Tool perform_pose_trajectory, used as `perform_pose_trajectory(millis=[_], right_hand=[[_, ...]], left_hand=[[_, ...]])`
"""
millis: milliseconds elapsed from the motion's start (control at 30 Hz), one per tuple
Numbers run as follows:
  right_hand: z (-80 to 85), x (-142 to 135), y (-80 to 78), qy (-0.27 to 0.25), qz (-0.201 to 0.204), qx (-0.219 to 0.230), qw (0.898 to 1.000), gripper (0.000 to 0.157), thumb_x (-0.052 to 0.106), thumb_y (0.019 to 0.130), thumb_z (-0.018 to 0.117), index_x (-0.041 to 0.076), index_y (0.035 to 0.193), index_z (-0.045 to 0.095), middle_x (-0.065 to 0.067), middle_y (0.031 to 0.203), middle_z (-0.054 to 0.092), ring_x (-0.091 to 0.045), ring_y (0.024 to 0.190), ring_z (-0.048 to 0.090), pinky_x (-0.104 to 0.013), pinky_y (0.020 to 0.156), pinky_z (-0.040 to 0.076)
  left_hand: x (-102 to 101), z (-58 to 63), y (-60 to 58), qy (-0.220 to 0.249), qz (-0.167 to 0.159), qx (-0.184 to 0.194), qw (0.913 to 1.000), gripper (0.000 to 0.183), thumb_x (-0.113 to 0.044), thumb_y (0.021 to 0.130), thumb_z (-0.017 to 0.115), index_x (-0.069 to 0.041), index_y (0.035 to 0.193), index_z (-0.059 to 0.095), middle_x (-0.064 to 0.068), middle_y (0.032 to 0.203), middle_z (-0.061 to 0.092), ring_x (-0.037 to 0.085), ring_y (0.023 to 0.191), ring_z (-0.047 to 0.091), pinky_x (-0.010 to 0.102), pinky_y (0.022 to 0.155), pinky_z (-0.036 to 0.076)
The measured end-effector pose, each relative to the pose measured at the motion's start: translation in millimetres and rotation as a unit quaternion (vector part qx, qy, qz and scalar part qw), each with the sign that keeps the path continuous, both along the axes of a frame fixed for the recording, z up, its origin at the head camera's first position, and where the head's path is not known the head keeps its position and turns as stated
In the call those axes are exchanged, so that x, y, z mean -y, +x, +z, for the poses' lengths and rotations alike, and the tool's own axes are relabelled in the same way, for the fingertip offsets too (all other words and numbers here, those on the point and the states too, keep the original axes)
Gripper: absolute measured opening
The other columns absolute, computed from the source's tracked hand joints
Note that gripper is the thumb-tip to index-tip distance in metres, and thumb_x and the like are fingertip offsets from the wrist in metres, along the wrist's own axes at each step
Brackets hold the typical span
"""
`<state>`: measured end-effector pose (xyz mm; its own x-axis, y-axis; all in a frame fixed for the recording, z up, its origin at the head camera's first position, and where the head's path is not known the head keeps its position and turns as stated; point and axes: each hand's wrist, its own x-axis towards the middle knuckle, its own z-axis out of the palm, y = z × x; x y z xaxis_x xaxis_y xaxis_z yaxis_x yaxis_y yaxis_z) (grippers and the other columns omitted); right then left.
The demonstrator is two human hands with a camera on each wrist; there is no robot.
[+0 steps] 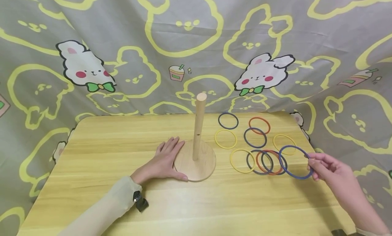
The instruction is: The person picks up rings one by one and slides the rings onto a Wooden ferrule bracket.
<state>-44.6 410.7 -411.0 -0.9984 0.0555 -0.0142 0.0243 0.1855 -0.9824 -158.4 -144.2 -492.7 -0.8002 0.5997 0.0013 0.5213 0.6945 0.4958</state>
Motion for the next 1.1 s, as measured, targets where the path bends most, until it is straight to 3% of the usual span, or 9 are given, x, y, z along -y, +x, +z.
perform_pose_trajectory(millis=[200, 400, 633, 900, 1100], right_hand=[[30.1, 38.0, -11.8, -0.052, -0.011, -0.03, 0.998, 0.017, 0.001, 0.108, 0.067, 0.003, 0.123, 0.076, -0.006, 0.089, 0.073, -0.011, 0.068, 0.065, -0.022, 0.061, 0.057], [58.9, 74.3, -23.4, -0.086, 0.01, -0.075, 0.993, 0.016, -0.004, 0.108, 0.065, -0.004, 0.122, 0.072, -0.008, 0.087, 0.072, -0.013, 0.063, 0.063, -0.023, 0.056, 0.054], [91.6, 116.4, -39.2, -0.115, 0.04, -0.109, 0.987, 0.014, -0.003, 0.108, 0.064, -0.009, 0.12, 0.068, -0.011, 0.085, 0.07, -0.015, 0.059, 0.061, -0.023, 0.053, 0.051], [121.6, 155.5, -54.2, -0.135, 0.044, -0.124, 0.982, 0.015, -0.002, 0.107, 0.067, -0.009, 0.121, 0.07, -0.009, 0.081, 0.065, -0.017, 0.056, 0.057, -0.024, 0.048, 0.047], [139.4, 179.9, -60.9, -0.159, 0.086, -0.14, 0.973, 0.016, -0.001, 0.107, 0.068, -0.01, 0.121, 0.069, -0.01, 0.081, 0.066, -0.015, 0.056, 0.058, -0.022, 0.048, 0.048]], left_hand=[[7.8, -0.3, -0.8, 0.005, 0.018, 0.014, 0.9997, 0.132, -0.068, 0.072, 0.095, -0.008, 0.171, 0.034, 0.033, 0.175, 0.018, 0.052, 0.162, 0.012, 0.074, 0.124, 0.007], [15.8, 0.2, -1.1, 0.02, 0.017, 0.024, 0.9994, 0.126, -0.065, 0.073, 0.096, -0.011, 0.171, 0.038, 0.032, 0.175, 0.019, 0.053, 0.162, 0.012, 0.075, 0.124, 0.007], [22.6, -7.8, 0.0, 0.055, 0.002, -0.006, 0.9985, 0.123, -0.063, 0.074, 0.096, -0.009, 0.169, 0.04, 0.033, 0.173, 0.023, 0.055, 0.16, 0.015, 0.076, 0.121, 0.01], [25.6, -13.3, -0.6, 0.052, 0.002, -0.021, 0.9984, 0.119, -0.063, 0.076, 0.095, -0.01, 0.168, 0.043, 0.03, 0.173, 0.025, 0.051, 0.161, 0.017, 0.074, 0.122, 0.013], [26.1, -12.6, -0.5, 0.059, 0.003, -0.027, 0.9979, 0.118, -0.063, 0.074, 0.095, -0.009, 0.166, 0.045, 0.03, 0.172, 0.028, 0.052, 0.16, 0.019, 0.074, 0.121, 0.015]])
